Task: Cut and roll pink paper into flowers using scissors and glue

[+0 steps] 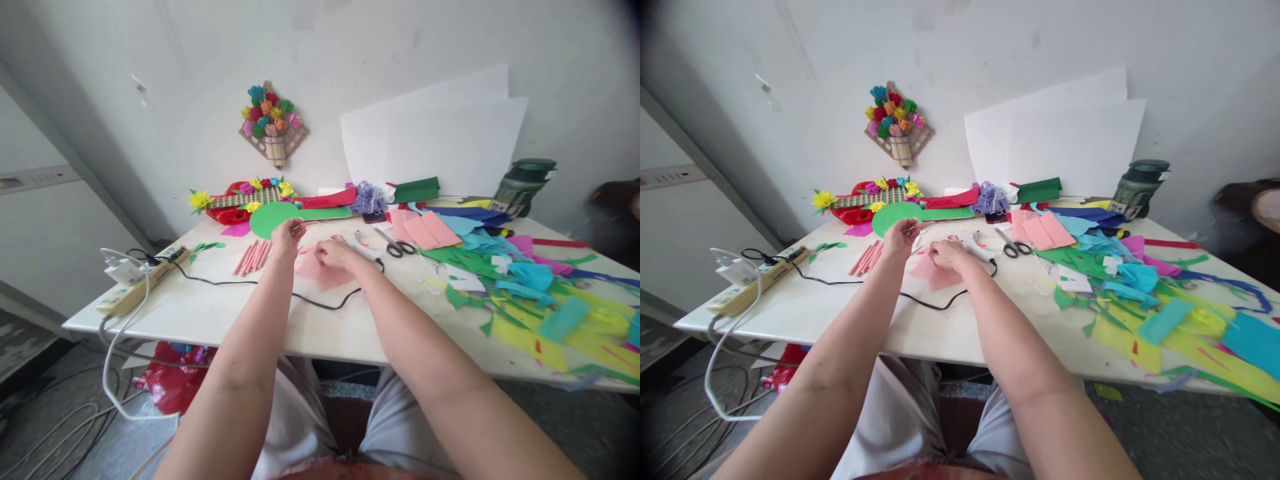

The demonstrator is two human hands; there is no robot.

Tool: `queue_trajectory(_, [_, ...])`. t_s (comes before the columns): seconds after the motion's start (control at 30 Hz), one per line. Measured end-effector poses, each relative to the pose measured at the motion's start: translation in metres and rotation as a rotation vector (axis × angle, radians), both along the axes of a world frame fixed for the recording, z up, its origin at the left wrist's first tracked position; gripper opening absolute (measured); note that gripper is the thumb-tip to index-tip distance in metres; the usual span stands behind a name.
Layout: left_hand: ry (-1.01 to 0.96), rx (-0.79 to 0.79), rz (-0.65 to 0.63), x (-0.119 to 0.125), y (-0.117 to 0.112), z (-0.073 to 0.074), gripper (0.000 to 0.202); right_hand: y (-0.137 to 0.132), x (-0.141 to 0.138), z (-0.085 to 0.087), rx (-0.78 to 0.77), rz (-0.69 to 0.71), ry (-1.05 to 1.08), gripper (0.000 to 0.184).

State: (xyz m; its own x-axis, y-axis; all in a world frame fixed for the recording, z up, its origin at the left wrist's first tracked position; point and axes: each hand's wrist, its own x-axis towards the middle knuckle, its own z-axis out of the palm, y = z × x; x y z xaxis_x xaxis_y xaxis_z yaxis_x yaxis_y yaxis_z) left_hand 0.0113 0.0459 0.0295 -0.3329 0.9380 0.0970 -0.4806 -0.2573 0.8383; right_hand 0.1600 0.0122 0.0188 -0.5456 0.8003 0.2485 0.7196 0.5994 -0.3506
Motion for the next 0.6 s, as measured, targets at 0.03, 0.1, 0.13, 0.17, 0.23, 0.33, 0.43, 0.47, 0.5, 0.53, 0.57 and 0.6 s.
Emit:
queue_trajectory(0.03, [0.006, 0.007, -0.008, 0.001, 0.004, -0.001, 0.007, 0.001, 0.002, -0.001, -0.010, -0.013, 0.052, 0.022])
queue_trajectory(0.1, [0.007, 0.003, -0.021, 0.005, 0.011, -0.005, 0.006, 0.005, 0.005, -0.002, -0.004, -0.062, 0.172, 0.021])
queue_trajectory(0.13, [0.004, -0.004, -0.026, 0.007, 0.014, -0.006, 0.005, 0.007, 0.007, -0.002, 0.004, -0.099, 0.237, 0.021])
queue_trajectory(0.17, [-0.001, -0.006, -0.034, 0.009, 0.017, -0.008, 0.005, 0.008, 0.009, -0.002, 0.011, -0.141, 0.305, 0.020])
queue_trajectory(0.23, [-0.007, 0.001, -0.052, 0.013, 0.022, -0.013, 0.005, 0.009, 0.013, 0.000, 0.012, -0.221, 0.444, 0.021])
queue_trajectory(0.33, [0.069, -0.010, -0.130, 0.015, 0.026, -0.020, 0.003, 0.010, 0.018, 0.002, -0.005, -0.271, 0.610, 0.023])
queue_trajectory(0.43, [0.182, -0.075, -0.153, 0.012, 0.029, -0.025, 0.012, 0.013, 0.021, 0.002, -0.030, -0.295, 0.715, 0.026])
queue_trajectory(0.47, [0.215, -0.093, -0.136, 0.010, 0.030, -0.026, 0.015, 0.014, 0.021, 0.001, -0.043, -0.301, 0.741, 0.026])
queue_trajectory(0.5, [0.247, -0.107, -0.112, 0.008, 0.030, -0.027, 0.017, 0.015, 0.021, 0.000, -0.056, -0.302, 0.762, 0.026])
queue_trajectory(0.53, [0.274, -0.121, -0.083, 0.005, 0.031, -0.027, 0.019, 0.017, 0.021, -0.001, -0.068, -0.301, 0.778, 0.027])
queue_trajectory(0.57, [0.292, -0.131, -0.050, 0.002, 0.031, -0.027, 0.020, 0.018, 0.021, -0.002, -0.074, -0.299, 0.790, 0.027])
queue_trajectory(0.6, [0.299, -0.135, -0.017, 0.000, 0.030, -0.026, 0.021, 0.019, 0.020, -0.003, -0.075, -0.298, 0.798, 0.028])
